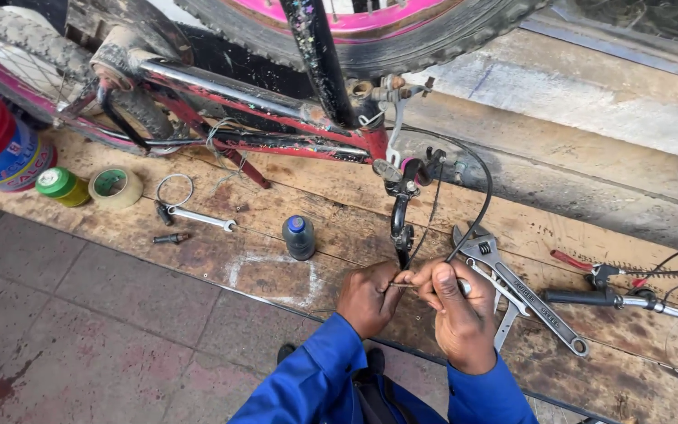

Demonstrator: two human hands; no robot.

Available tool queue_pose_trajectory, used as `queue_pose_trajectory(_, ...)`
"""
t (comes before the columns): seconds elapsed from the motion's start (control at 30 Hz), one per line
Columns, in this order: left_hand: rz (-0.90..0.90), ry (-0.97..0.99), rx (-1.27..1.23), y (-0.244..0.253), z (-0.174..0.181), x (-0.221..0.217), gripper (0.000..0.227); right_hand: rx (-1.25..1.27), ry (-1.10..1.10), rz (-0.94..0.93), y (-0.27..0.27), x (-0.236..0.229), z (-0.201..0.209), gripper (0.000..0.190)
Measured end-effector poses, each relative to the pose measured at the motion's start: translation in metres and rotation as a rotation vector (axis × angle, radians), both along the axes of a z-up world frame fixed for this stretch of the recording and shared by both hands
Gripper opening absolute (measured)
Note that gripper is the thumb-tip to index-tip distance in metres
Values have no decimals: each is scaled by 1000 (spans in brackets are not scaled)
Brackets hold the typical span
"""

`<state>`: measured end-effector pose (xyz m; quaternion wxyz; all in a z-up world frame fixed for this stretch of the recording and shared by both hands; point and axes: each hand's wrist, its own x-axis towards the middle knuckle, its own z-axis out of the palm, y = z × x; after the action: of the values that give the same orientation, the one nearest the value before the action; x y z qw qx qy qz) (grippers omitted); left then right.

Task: The person uses a wrench to tighten a bolt on the bicycle brake assembly. They then thread a brake cable through the mechanism and secure it by hand, adjusting the cable tension and brake pads against the wheel rim.

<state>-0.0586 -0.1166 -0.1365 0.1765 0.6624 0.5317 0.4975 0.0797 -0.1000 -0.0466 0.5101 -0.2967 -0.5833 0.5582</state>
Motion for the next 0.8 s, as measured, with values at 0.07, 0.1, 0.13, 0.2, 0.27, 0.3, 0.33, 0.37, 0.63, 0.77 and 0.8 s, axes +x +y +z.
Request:
queue_pose_trajectory(0.07,3,-19,60,0,9,2,33,21,1,11,-5,-1,10,39)
queue_pose_trajectory(0.1,-1,-36,123,0,14,3,35,44,4,15,-7,-2,15,40)
queue_pose_trajectory(0.13,2,-42,123,0,14,4,35,44,-2,18,-8,1,15,40)
queue_pose_trajectory(0.2,-7,-11,172,1,15,1,36,-1,-24,-1,-9,1,14,40)
queue_pose_trajectory(0.27,-18,-26,121,-1,17,-1,35,13,-119,10,-5,1,24,41)
queue_pose_trajectory(0.3,-37,-46,67,-2,19,-1,35,23,-218,12,-3,2,29,42)
queue_pose_trajectory(0.33,-40,-49,64,-3,15,0,35,20,-221,10,0,3,28,42)
queue_pose_trajectory(0.37,-69,-65,28,-4,12,0,34,53,-175,78,3,4,26,38)
queue_pose_trajectory(0.63,-78,-81,-139,-5,29,-4,37,-99,-82,-161,28,-7,-17,37)
queue_pose_trajectory(0.77,-114,89,-175,-2,8,-2,32,-256,-191,-285,30,0,-33,35)
queue_pose_trajectory(0.8,-126,115,-196,0,5,1,27,-267,-214,-301,31,3,-34,35)
